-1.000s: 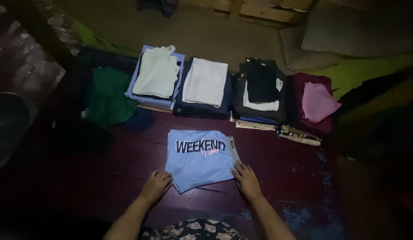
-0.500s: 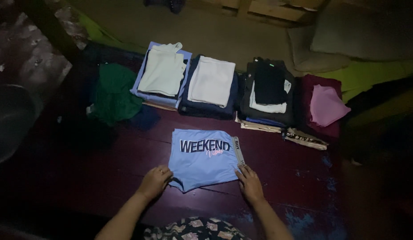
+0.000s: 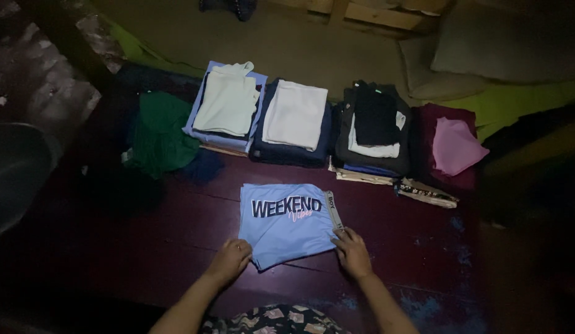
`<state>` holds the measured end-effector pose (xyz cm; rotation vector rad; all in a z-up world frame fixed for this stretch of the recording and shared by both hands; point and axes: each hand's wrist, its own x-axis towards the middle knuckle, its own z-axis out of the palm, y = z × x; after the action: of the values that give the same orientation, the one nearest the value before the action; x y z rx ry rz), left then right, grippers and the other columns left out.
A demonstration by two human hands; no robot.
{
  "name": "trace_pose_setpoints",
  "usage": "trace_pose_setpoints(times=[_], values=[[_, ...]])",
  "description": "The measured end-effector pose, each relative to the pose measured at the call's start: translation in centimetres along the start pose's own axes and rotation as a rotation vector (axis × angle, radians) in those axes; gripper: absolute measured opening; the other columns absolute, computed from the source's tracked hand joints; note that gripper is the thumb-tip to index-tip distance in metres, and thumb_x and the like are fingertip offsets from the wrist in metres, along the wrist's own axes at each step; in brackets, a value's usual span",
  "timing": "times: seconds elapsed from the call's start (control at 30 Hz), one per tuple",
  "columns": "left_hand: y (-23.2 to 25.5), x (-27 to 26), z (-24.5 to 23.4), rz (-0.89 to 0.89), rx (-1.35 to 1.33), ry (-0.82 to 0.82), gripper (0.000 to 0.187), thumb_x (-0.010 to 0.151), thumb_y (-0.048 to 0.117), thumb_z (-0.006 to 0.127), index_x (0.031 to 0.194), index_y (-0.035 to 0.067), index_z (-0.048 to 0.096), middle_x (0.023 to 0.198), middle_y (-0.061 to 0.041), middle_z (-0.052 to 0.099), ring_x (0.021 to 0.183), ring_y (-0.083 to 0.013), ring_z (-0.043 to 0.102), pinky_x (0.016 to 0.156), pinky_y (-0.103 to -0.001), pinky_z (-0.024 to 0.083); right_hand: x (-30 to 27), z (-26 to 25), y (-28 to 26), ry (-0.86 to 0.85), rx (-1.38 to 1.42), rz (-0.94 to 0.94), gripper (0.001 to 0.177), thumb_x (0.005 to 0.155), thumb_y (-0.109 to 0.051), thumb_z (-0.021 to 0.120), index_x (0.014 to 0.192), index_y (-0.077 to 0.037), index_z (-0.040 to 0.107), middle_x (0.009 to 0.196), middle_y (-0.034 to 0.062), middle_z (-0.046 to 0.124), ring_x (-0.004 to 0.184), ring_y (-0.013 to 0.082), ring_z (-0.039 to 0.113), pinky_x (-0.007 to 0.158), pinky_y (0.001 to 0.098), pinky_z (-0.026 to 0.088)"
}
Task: Folding and stacking various items of laundry including underwear, shirts, and shorts.
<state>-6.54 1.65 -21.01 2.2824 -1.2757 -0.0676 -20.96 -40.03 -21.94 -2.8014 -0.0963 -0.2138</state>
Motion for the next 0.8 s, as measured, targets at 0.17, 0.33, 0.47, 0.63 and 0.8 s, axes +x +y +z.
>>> trace_pose_setpoints(times=[0.17, 0.33, 0.47, 0.63, 0.8], values=[[-4.4, 2.1, 6.2, -0.694, -0.489, 0.153, 0.026, 0.104, 0.029, 0.05, 0.111, 0.011, 0.068, 0.104, -0.012, 0.07, 0.103, -0.026, 0.059, 0.09, -0.036, 0.042, 1.5, 4.2, 5.2, 0.021, 0.27, 0.273, 0.026, 0.09, -0.022, 0.068, 0.114, -0.023, 0.08, 0.125, -0.0058, 0.076, 0.126, 0.0252, 0.062, 0.106, 0.0411, 0.049], [-6.7, 5.7, 6.7, -0.76, -0.594, 0.121, 0.028, 0.099, 0.04, 0.061, 0.121, 0.024, 0.069, 0.122, -0.014, 0.071, 0.122, -0.0375, 0.064, 0.105, -0.049, 0.05, 3.1, 5.4, 6.3, -0.029, 0.31, 0.494, 0.019, 0.089, -0.028, 0.074, 0.105, -0.022, 0.082, 0.114, 0.0004, 0.079, 0.124, 0.0251, 0.064, 0.11, 0.0403, 0.048], [-6.5, 5.4, 6.2, -0.589, -0.56, 0.205, 0.032, 0.08, 0.031, 0.087, 0.101, 0.009, 0.078, 0.101, -0.016, 0.077, 0.108, -0.0374, 0.069, 0.095, -0.045, 0.053, 3.3, 5.6, 6.2, -0.028, 0.287, 0.499, 0.021, 0.087, -0.026, 0.075, 0.105, -0.018, 0.081, 0.115, 0.0034, 0.078, 0.124, 0.0282, 0.063, 0.108, 0.0417, 0.049], [-5.3, 7.2, 4.1, -0.525, -0.511, 0.331, 0.015, 0.093, 0.025, 0.076, 0.102, 0.014, 0.074, 0.1, -0.009, 0.077, 0.106, -0.0318, 0.072, 0.095, -0.041, 0.054, 3.7, 5.6, 6.7, -0.099, 0.202, 0.497, 0.022, 0.088, -0.035, 0.073, 0.106, -0.025, 0.081, 0.115, -0.0053, 0.078, 0.124, 0.0207, 0.063, 0.106, 0.0421, 0.05], [-5.8, 9.6, 3.0, -0.757, 0.003, -0.153, 0.022, 0.097, 0.052, 0.058, 0.117, 0.043, 0.055, 0.115, 0.01, 0.068, 0.112, -0.0177, 0.07, 0.097, -0.033, 0.054, 3.9, 4.6, 4.9, -0.035, 0.165, 0.464, 0.02, 0.081, -0.035, 0.079, 0.09, -0.017, 0.081, 0.1, 0.0044, 0.08, 0.115, 0.0284, 0.067, 0.101, 0.0425, 0.053]])
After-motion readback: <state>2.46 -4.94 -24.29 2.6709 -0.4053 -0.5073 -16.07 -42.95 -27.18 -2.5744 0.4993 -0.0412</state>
